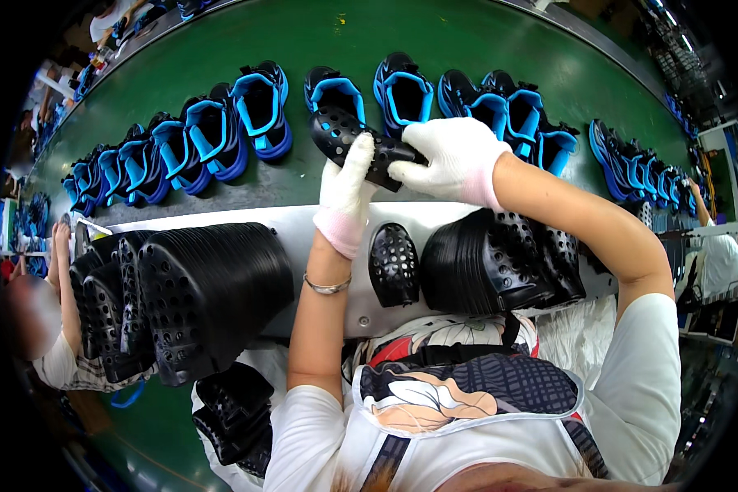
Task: The person, wearing gloves, picks up shoe soles and blue shoe uppers from a workstation and fits the uppers into the soles one by one, occasionally placing the completed pairs into a white bag.
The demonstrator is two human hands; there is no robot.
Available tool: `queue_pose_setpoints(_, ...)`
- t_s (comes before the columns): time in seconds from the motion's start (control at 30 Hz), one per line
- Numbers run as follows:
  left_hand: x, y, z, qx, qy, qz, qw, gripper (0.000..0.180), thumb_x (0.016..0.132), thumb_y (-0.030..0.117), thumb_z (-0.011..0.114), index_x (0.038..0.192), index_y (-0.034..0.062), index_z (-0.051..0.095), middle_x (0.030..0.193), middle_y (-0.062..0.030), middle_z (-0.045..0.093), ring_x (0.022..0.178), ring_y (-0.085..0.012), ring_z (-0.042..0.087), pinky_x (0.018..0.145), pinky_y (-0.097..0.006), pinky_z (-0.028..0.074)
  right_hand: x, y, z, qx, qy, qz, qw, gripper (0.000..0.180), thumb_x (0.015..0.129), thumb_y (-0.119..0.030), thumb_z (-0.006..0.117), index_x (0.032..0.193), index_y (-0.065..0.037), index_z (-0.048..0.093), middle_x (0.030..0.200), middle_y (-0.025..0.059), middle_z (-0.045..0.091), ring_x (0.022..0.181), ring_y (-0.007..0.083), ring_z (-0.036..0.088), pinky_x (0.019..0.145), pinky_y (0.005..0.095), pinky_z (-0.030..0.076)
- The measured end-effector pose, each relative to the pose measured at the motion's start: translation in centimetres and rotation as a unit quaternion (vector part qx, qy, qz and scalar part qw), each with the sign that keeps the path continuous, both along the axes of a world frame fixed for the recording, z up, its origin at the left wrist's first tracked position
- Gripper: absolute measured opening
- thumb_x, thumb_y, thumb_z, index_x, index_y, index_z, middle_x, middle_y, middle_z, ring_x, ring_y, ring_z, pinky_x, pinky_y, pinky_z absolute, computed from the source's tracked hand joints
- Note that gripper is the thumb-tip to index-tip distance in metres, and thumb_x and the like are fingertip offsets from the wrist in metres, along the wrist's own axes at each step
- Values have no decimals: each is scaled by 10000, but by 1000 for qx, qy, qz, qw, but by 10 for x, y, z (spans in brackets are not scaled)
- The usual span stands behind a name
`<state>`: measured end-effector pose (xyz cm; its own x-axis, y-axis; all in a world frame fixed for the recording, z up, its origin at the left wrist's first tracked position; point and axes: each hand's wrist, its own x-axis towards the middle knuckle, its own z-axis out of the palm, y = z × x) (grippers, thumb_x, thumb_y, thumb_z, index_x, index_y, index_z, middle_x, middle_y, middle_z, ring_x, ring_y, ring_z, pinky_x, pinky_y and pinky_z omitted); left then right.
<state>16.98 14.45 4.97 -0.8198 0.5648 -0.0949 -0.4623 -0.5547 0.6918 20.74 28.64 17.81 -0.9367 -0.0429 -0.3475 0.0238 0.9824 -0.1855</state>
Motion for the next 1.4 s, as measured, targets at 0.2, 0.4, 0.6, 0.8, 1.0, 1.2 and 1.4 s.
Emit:
queue_pose_setpoints(0.2,-25,-19,-34,-468,394,169,773,422,806,304,718,1159,87,632,1173,-187,577,1007,-332,594,883,-392,490,-52,19,-11,-28,-22,-24,999,466,833,-457,562,884,-8,677,717,190,626,696,319,627,683,387,498)
queue_pose_setpoints(0.4,-55,10,-49,-570,440,109,685,273,823,225,678,1062,96,649,1080,-118,644,965,-375,578,874,-441,466,-124,11,-17,87,-94,22,992,485,768,-438,574,931,-6,721,855,196,690,812,322,667,729,391,520)
queue_pose_setpoints(0.6,-84,7,-44,-641,430,-68,632,337,856,388,597,1026,113,695,1086,-142,672,999,-353,637,850,-457,518,-150,-33,-55,120,-47,49,990,355,779,-295,591,996,-55,739,1024,179,704,969,322,684,827,401,550)
queue_pose_setpoints(0.8,-94,35,-32,-701,347,-168,599,445,853,463,589,1066,93,715,1127,-169,676,1058,-333,641,896,-409,522,-192,-15,-176,-215,41,-248,944,620,1021,-483,208,1372,-71,510,1431,124,486,1310,310,471,1067,373,396)
queue_pose_setpoints(1.0,-90,20,-23,-725,313,-130,600,413,853,442,582,1056,110,720,1104,-167,684,1038,-337,649,872,-410,529,-183,-43,-122,22,-13,-61,998,353,921,-233,521,1201,-67,659,1229,134,647,1098,297,643,915,362,511)
queue_pose_setpoints(1.2,-89,26,-18,-727,316,-152,590,380,853,403,575,1043,110,723,1081,-166,691,1015,-334,659,855,-406,532,-172,-36,-110,120,13,52,991,300,892,-249,547,1047,-67,728,1035,126,720,941,291,704,794,375,556)
queue_pose_setpoints(1.4,-98,41,-19,-743,293,-207,564,412,840,391,572,1088,92,707,1142,-153,680,1074,-311,647,875,-378,528,-185,-21,-147,-35,37,-114,992,287,884,-213,553,1069,-63,713,1083,144,705,986,301,688,820,383,548)
